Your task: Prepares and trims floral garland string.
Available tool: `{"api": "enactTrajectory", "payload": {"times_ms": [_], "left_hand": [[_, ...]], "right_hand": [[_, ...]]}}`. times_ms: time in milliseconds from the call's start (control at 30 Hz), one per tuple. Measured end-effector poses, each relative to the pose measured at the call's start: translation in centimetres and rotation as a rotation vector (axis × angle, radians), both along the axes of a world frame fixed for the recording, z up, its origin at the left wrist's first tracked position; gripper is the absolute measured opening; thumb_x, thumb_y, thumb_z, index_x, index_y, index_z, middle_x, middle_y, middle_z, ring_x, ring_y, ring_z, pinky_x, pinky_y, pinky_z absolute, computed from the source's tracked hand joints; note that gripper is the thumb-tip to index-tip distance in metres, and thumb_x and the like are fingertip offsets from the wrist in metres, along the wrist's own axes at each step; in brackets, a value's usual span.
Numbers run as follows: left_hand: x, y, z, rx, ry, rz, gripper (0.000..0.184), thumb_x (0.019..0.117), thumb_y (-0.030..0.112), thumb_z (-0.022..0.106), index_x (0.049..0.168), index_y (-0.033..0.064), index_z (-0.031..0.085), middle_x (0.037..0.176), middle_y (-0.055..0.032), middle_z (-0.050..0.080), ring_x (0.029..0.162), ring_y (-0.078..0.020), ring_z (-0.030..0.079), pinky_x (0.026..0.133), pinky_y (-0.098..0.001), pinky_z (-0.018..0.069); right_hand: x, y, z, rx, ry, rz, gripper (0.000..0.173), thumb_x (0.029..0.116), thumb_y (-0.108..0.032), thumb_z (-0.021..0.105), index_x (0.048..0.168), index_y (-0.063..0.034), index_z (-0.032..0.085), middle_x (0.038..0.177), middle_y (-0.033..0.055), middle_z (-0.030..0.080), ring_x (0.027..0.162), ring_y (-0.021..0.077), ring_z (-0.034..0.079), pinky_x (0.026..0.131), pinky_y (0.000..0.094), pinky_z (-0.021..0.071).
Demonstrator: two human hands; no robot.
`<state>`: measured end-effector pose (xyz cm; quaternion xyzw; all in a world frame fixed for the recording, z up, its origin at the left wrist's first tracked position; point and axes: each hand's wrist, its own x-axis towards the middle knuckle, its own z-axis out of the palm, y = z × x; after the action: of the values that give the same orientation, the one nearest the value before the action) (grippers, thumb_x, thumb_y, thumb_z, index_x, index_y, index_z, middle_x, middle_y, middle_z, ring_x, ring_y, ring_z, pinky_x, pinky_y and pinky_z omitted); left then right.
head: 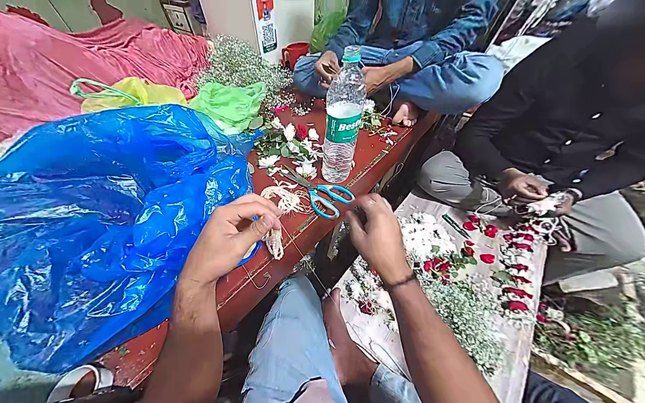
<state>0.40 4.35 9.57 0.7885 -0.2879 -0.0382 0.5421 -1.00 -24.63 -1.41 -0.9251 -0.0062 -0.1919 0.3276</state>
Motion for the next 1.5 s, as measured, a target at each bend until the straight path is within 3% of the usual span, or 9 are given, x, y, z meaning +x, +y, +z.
{"api": "enactTrajectory", "payload": {"times_ms": [233,400,467,567,767,867,967,1133,1500], "left_hand": [[-1.1,3.3,-0.7,0.051,0.105,0.012,0.027,0.1012,0.031,0.063,0.092,0.0105,0.077,0.14,-0.0086,0.062,0.126,-0.0229,0.061,0.101,-0.0369,0.0564],[-0.9,4.6,-1.1,-0.051,0.113,0.079,0.023,0.101,0.026,0.063,0.095,0.008,0.076,0.136,-0.0125,0.064,0.127,-0.0293,0.061,0.104,-0.0425,0.0555],[-0.8,4.6,-1.1,-0.106,0.112,0.092,0.024,0.1013,0.026,0.063,0.094,0.0071,0.076,0.135,-0.0139,0.064,0.126,-0.0313,0.061,0.104,-0.0444,0.0555],[-0.7,4.4,-1.0,-0.107,0.098,0.128,0.024,0.101,0.026,0.063,0.093,0.008,0.076,0.137,-0.0123,0.063,0.129,-0.0294,0.059,0.105,-0.0435,0.0537],[-0.1,4.6,-1.6,-0.142,0.102,0.17,0.023,0.102,0.022,0.061,0.095,0.0061,0.075,0.138,-0.0109,0.062,0.126,-0.0272,0.061,0.102,-0.043,0.0555],[0.3,4.6,-1.7,-0.203,0.135,0.185,0.022,0.1037,0.017,0.057,0.099,0.0022,0.074,0.137,-0.014,0.062,0.122,-0.0299,0.063,0.101,-0.0447,0.0564],[0.6,4.6,-2.0,-0.242,0.142,0.222,0.026,0.106,0.013,0.049,0.1,0.0003,0.071,0.136,-0.0157,0.062,0.117,-0.03,0.065,0.098,-0.0451,0.0573],[0.5,4.4,-1.5,-0.266,0.154,0.287,0.028,0.1059,0.008,0.043,0.098,-0.0011,0.069,0.136,-0.0162,0.063,0.118,-0.0306,0.066,0.099,-0.0457,0.057],[0.4,5.0,-0.5,-0.21,0.11,0.261,0.027,0.1063,0.01,0.046,0.097,-0.0008,0.07,0.129,-0.0166,0.067,0.111,-0.0291,0.069,0.095,-0.0434,0.0584]], "right_hand": [[7.4,3.9,0.6,-0.338,0.369,0.056,0.051,0.0828,-0.031,0.081,0.122,-0.0028,0.067,0.119,0.0266,0.065,0.112,0.0481,0.061,0.083,0.0667,0.0506],[8.8,2.4,-1.4,-0.246,0.299,0.053,0.034,0.0927,-0.03,0.073,0.116,-0.0065,0.071,0.122,0.0257,0.063,0.108,0.0487,0.062,0.08,0.0687,0.0513],[8.7,2.2,-1.5,-0.276,0.351,0.026,0.038,0.0875,-0.027,0.077,0.116,-0.003,0.068,0.122,0.0285,0.062,0.103,0.0503,0.064,0.076,0.0688,0.0527],[8.2,2.3,-0.6,-0.212,0.401,0.007,0.047,0.079,-0.026,0.081,0.119,-0.0051,0.066,0.112,0.0261,0.067,0.09,0.0468,0.068,0.068,0.0676,0.0527],[2.5,0.7,-0.2,0.378,0.362,0.12,0.064,0.083,-0.025,0.08,0.142,-0.0201,0.055,0.104,0.0135,0.068,0.08,0.0274,0.065,0.07,0.0539,0.0555],[-2.6,1.0,0.1,0.281,0.218,0.202,0.062,0.0843,-0.05,0.075,0.141,-0.0286,0.062,0.112,0.0042,0.069,0.092,0.0178,0.066,0.078,0.0463,0.0572],[-6.9,1.9,1.0,0.07,0.085,0.239,0.056,0.0869,-0.061,0.067,0.135,-0.0328,0.069,0.104,-0.0012,0.07,0.089,0.0146,0.066,0.072,0.0423,0.0559],[-8.4,3.4,1.9,-0.135,-0.039,0.207,0.049,0.0896,-0.057,0.063,0.13,-0.0317,0.073,0.094,0.0023,0.071,0.077,0.0189,0.065,0.06,0.0409,0.0505],[-5.9,5.9,3.0,-0.195,-0.089,0.233,0.043,0.0914,-0.047,0.066,0.128,-0.0265,0.075,0.092,0.0052,0.073,0.074,0.0218,0.069,0.058,0.0414,0.0535]]}}
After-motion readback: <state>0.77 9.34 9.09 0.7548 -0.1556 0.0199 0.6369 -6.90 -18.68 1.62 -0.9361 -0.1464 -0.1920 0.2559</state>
